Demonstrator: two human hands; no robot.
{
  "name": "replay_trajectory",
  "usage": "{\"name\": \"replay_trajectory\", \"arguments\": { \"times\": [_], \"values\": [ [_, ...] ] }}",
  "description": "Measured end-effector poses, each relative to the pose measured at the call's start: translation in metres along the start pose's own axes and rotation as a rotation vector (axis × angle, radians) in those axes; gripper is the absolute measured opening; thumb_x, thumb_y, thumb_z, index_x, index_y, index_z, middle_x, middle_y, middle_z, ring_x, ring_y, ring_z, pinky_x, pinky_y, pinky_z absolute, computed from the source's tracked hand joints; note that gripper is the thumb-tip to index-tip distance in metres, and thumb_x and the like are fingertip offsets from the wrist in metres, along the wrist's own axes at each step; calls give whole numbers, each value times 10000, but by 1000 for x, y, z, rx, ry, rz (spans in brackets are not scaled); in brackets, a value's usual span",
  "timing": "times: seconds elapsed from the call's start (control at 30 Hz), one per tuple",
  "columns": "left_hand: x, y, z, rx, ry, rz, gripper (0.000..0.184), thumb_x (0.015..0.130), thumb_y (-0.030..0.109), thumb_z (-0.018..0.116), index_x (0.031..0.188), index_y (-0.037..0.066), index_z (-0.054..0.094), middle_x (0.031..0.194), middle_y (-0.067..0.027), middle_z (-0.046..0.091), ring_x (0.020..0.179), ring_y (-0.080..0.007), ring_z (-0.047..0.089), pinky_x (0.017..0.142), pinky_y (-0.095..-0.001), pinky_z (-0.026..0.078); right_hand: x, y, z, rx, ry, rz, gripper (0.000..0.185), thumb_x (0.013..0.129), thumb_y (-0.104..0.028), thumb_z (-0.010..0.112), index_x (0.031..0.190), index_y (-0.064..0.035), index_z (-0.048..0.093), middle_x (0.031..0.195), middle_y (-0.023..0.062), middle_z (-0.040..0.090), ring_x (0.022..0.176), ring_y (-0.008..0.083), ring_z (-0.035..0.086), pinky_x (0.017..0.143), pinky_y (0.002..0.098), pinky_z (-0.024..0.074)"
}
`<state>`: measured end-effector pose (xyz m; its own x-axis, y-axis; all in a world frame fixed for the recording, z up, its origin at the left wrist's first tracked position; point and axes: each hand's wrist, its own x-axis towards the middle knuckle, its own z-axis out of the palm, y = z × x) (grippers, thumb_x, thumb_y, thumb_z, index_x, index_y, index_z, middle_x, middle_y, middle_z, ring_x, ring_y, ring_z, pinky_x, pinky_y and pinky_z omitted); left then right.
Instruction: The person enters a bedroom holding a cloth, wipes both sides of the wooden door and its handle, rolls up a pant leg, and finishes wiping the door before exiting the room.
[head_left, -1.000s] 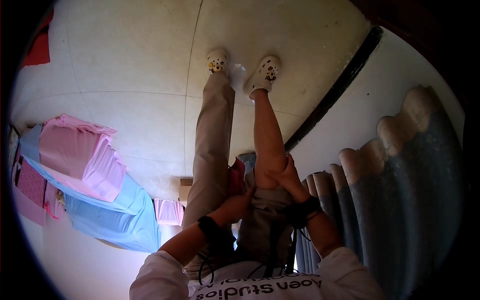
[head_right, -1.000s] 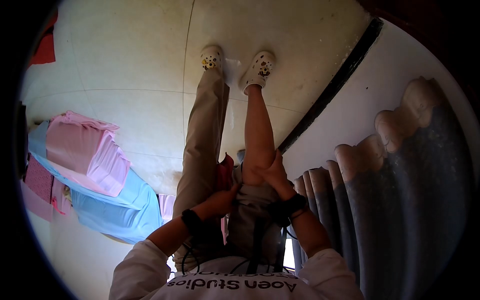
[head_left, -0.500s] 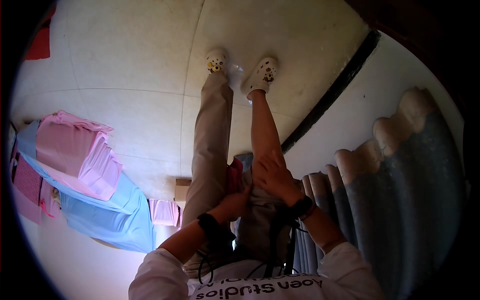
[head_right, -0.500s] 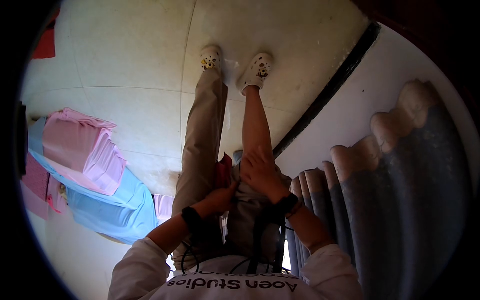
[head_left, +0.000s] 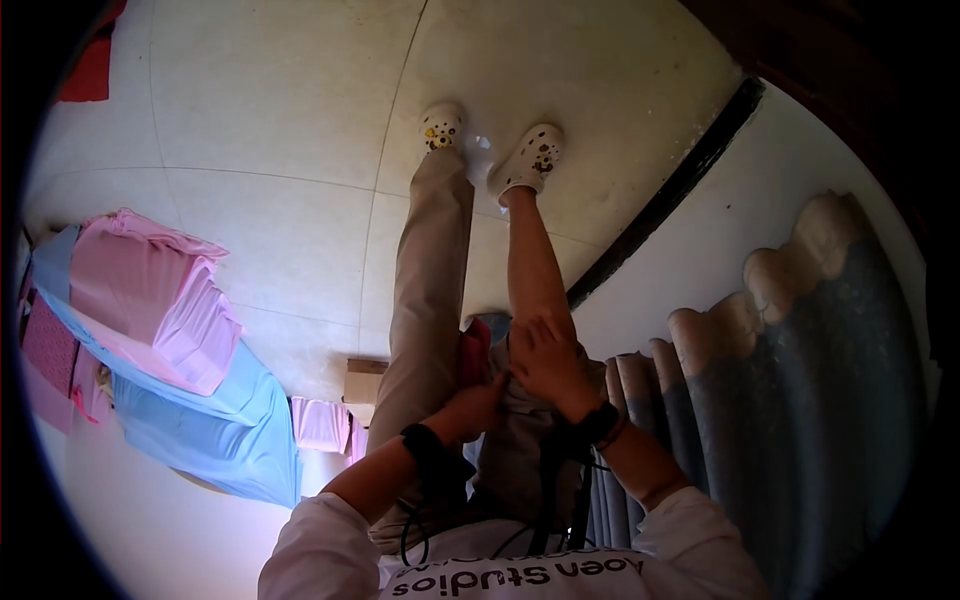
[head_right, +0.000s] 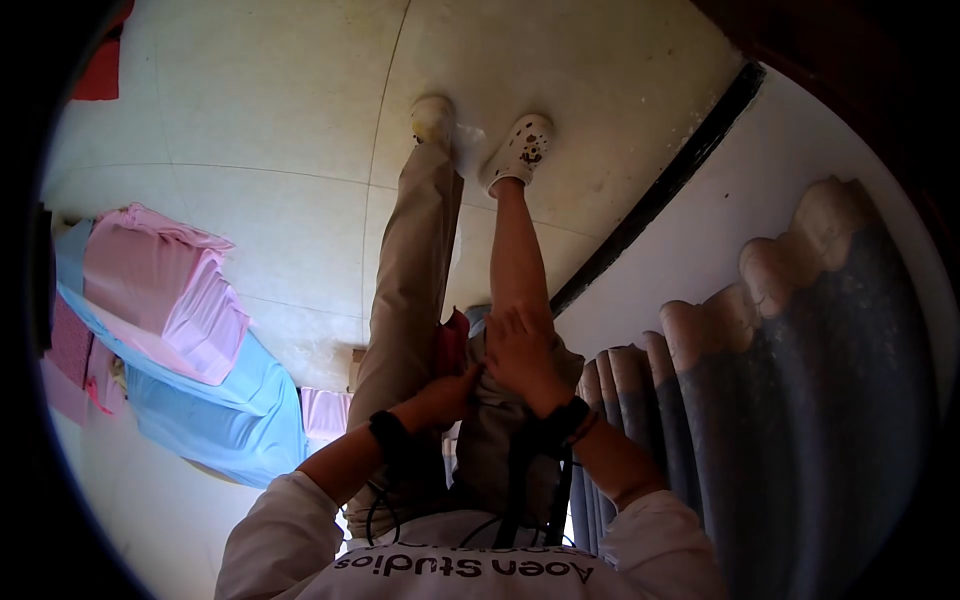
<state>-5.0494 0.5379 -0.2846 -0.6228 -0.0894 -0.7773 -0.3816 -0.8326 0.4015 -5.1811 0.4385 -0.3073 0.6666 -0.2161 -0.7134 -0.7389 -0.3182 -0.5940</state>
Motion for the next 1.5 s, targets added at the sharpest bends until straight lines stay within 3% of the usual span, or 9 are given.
{"name": "replay_trajectory", "arguments": {
  "times": [0.27,0.57,0.77,0.83,1.13,1.2,1.5],
  "values": [
    [7,-8,7,-58,28,25,688,649,140,540,1213,34,159,728,-248,548,667,-380,542,587,-433,432,-3,-8,-3,-165,-3,55,513,683,-282,551,1067,39,438,1030,219,471,1054,308,397,979,417,153],
    [4,3,1,-63,-27,-14,671,677,170,515,1231,33,163,786,-239,552,716,-371,542,619,-418,434,3,-7,0,-144,-124,124,644,646,-289,590,1155,21,347,1004,194,476,982,304,437,966,409,181],
    [13,-1,9,-82,94,87,639,654,163,547,1179,27,209,732,-240,551,664,-374,545,581,-432,436,8,1,5,-142,5,96,552,645,-198,570,1116,23,386,999,165,478,947,298,457,955,435,191],
    [15,0,8,-65,55,47,634,659,171,547,1178,27,212,739,-237,552,670,-376,545,582,-432,437,12,-6,0,-72,164,126,468,648,-156,541,1068,17,426,978,173,482,927,295,468,954,457,180],
    [18,4,11,-62,16,-6,647,673,178,518,1217,21,205,784,-228,561,708,-358,551,607,-412,442,4,9,20,-81,114,169,420,646,-167,530,1013,21,449,945,174,497,905,284,478,953,460,179],
    [23,2,12,-25,25,-35,599,671,191,552,1149,1,245,818,-248,545,768,-372,540,636,-410,438,3,12,23,-95,118,176,439,640,-173,534,1024,21,445,944,172,500,903,283,479,952,458,182],
    [26,0,12,-96,65,-7,630,663,176,530,1194,12,233,815,-241,553,731,-366,546,636,-419,433,13,5,13,-157,105,182,478,621,-176,538,1047,22,449,924,185,508,894,297,483,958,467,162]
  ]
}}
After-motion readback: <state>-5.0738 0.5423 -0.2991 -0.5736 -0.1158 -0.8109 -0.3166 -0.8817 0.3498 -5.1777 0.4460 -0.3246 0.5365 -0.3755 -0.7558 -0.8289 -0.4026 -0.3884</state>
